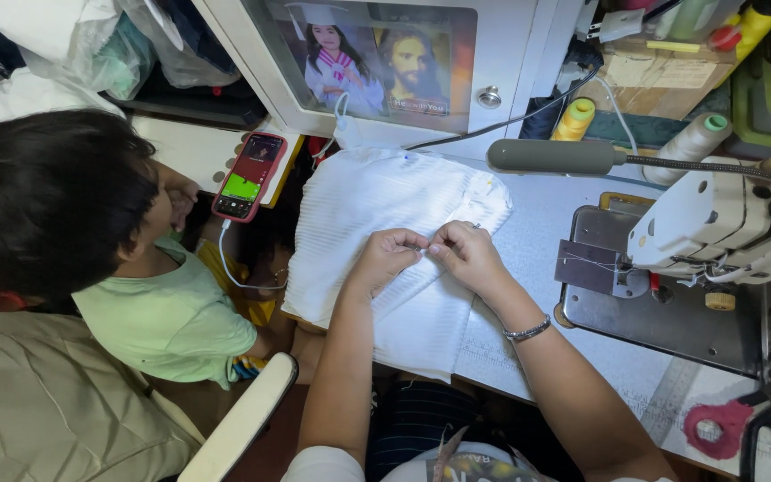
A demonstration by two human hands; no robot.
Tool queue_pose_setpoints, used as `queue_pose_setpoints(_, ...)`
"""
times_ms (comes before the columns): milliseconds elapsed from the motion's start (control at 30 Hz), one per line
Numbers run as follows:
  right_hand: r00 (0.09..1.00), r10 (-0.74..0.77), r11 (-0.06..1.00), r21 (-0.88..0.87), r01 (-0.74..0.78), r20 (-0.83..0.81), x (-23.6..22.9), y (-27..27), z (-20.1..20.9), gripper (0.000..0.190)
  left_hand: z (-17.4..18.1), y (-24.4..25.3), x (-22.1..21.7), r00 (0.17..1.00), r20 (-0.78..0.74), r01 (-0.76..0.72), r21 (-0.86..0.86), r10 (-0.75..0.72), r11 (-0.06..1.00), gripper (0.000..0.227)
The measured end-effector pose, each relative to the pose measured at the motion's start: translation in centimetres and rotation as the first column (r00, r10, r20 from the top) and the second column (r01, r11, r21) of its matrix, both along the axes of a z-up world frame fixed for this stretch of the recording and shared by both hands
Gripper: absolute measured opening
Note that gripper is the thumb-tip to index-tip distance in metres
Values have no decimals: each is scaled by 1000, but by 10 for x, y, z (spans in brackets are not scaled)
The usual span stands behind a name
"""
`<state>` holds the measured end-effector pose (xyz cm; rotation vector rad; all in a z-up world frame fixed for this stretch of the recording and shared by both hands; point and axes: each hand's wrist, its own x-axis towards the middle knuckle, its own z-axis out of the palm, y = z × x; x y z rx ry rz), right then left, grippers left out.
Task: Measuring white fabric with a tape measure and cutting it with scissors at a sewing workstation.
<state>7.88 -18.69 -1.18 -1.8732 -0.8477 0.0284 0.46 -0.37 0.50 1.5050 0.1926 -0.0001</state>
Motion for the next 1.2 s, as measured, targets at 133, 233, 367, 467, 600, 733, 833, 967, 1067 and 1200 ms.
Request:
queue_pose_setpoints(133, 999, -19, 992, -123, 25, 46, -5, -1, 8, 12, 18, -6, -5, 1000, -1, 1, 7, -1, 1000, 28)
queue_pose_setpoints(233, 994, -46, 979, -193, 65, 97, -7, 0, 9, 12, 5, -3, -2, 1000, 6, 5, 0, -5, 1000, 30)
queue_pose_setpoints(367, 987, -47, 966, -245, 84, 151, -7, 2, 4, 8, 0, -1, -1, 1000, 30, 7, -2, -7, 1000, 31)
queue_pose_setpoints(467, 984, -73, 962, -248, 112, 162, -1, 3, -5, 8, -8, 1, 1, 998, 61, 6, -11, -5, 1000, 37)
queue_pose_setpoints(600, 995, -90, 974, -203, 98, 50, 4, 2, -13, 11, -20, 5, 4, 997, 61, 48, 0, -48, 999, 53)
queue_pose_setpoints(733, 996, -92, 983, -156, 94, 18, 7, 2, -19, 12, -17, 5, 3, 995, 36, 88, 24, -89, 996, 57)
queue_pose_setpoints(833, 995, -98, 986, -135, 96, -10, 8, 3, -21, 13, -15, 4, 1, 995, 20, 100, 27, -101, 995, 61)
queue_pose_setpoints(967, 991, -122, 989, -94, 117, -49, 5, 2, -20, 14, -4, 3, -4, 992, 34, 121, 0, -121, 993, 63)
queue_pose_setpoints(1067, 991, -127, 989, -79, 123, -47, 4, 3, -17, 15, -1, 2, -4, 990, 55, 127, -13, -126, 992, 63)
queue_pose_setpoints(1200, 991, -134, 989, -73, 131, -30, 5, 4, -18, 15, -6, 3, -3, 990, 83, 116, -21, -114, 993, 62)
